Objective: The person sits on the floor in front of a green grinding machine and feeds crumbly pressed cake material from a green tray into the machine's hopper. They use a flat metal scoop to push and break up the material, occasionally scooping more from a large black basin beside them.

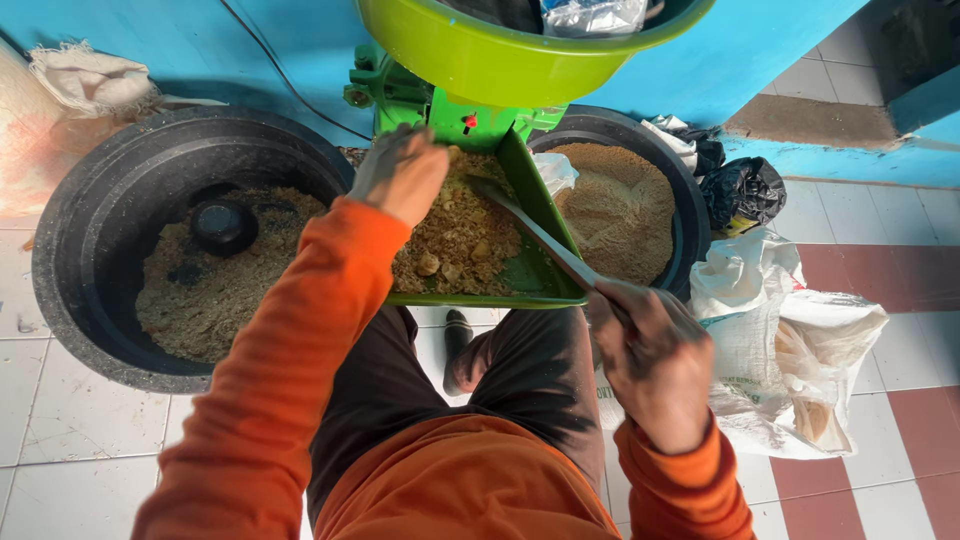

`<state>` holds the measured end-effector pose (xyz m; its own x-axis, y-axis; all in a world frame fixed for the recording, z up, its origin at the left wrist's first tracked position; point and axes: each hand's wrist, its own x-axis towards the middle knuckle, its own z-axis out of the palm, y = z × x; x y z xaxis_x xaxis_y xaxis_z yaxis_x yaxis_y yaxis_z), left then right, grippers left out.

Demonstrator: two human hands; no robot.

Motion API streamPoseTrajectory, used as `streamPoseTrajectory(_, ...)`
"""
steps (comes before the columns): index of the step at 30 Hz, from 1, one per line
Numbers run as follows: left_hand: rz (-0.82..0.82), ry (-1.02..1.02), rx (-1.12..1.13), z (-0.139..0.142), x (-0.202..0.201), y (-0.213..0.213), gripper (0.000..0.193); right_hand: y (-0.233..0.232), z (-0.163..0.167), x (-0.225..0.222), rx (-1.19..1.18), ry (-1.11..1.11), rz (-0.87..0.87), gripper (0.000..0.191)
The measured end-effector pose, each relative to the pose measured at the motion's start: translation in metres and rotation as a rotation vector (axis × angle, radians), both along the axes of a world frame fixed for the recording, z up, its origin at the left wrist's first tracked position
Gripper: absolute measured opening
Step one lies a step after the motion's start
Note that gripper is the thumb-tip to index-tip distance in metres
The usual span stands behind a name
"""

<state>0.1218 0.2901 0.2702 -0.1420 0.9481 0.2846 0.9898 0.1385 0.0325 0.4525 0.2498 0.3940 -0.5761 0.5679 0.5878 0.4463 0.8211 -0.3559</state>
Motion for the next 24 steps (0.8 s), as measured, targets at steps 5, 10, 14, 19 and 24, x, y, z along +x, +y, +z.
streamPoseTrajectory(5, -0.024, -0.063, 0.069, 0.001, 0.023, -0.06, 0.012, 0.014, -0.014, -0.025, 0.044, -0.009, 0.151, 0.017)
streamPoseTrajectory(10, -0.054, -0.016, 0.243, 0.011, 0.039, -0.101, 0.007, -0.001, -0.018, -0.043, 0.155, 0.019, 0.172, 0.016)
streamPoseTrajectory(14, -0.028, -0.022, 0.232, 0.016, 0.041, -0.104, 0.007, -0.014, -0.003, -0.05, 0.14, 0.016, 0.167, 0.016)
streamPoseTrajectory(19, -0.032, 0.001, 0.234, 0.015, 0.04, -0.105, 0.007, -0.012, 0.004, -0.052, 0.146, 0.044, 0.156, 0.016)
streamPoseTrajectory(24, 0.0, -0.048, 0.184, 0.013, 0.039, -0.104, 0.009, -0.007, -0.012, -0.055, 0.223, 0.008, 0.145, 0.016)
